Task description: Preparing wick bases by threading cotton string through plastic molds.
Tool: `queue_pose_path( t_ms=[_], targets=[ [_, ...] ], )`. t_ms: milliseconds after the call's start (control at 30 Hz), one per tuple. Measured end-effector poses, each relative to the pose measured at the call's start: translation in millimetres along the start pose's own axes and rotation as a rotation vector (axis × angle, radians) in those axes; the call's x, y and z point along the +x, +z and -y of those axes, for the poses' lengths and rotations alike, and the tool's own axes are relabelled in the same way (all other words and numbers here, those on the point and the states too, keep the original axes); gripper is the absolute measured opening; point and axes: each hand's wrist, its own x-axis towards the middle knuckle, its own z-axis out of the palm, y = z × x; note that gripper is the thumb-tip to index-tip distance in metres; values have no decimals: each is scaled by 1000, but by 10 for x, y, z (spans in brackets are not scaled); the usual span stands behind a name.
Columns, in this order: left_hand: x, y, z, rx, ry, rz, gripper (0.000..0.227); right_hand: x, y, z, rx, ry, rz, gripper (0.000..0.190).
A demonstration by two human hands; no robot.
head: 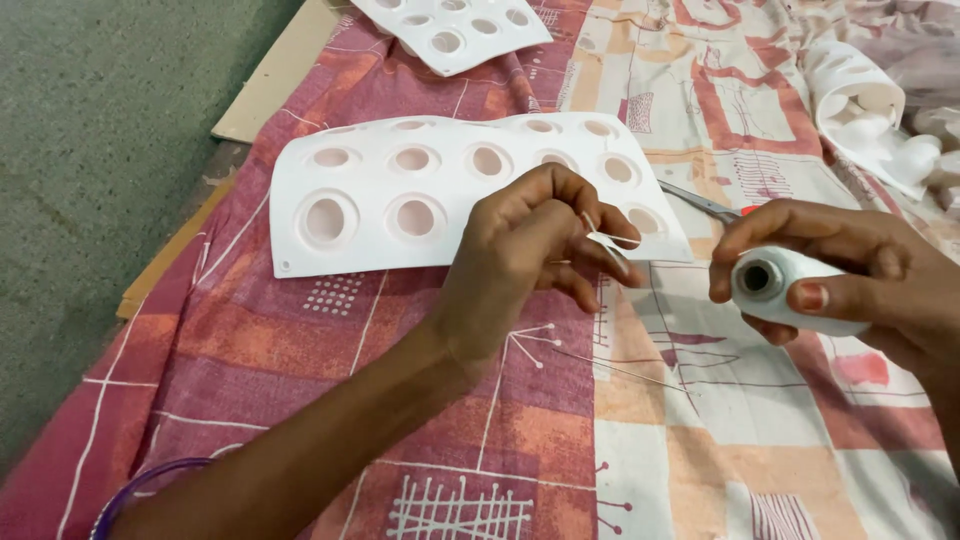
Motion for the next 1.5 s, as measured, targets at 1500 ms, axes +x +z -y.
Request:
queue_pose_path(
  t_ms=[1500],
  targets=[
    [-60,119,-183,527,52,29,16,167,-123,-132,-1016,139,-492,30]
  ],
)
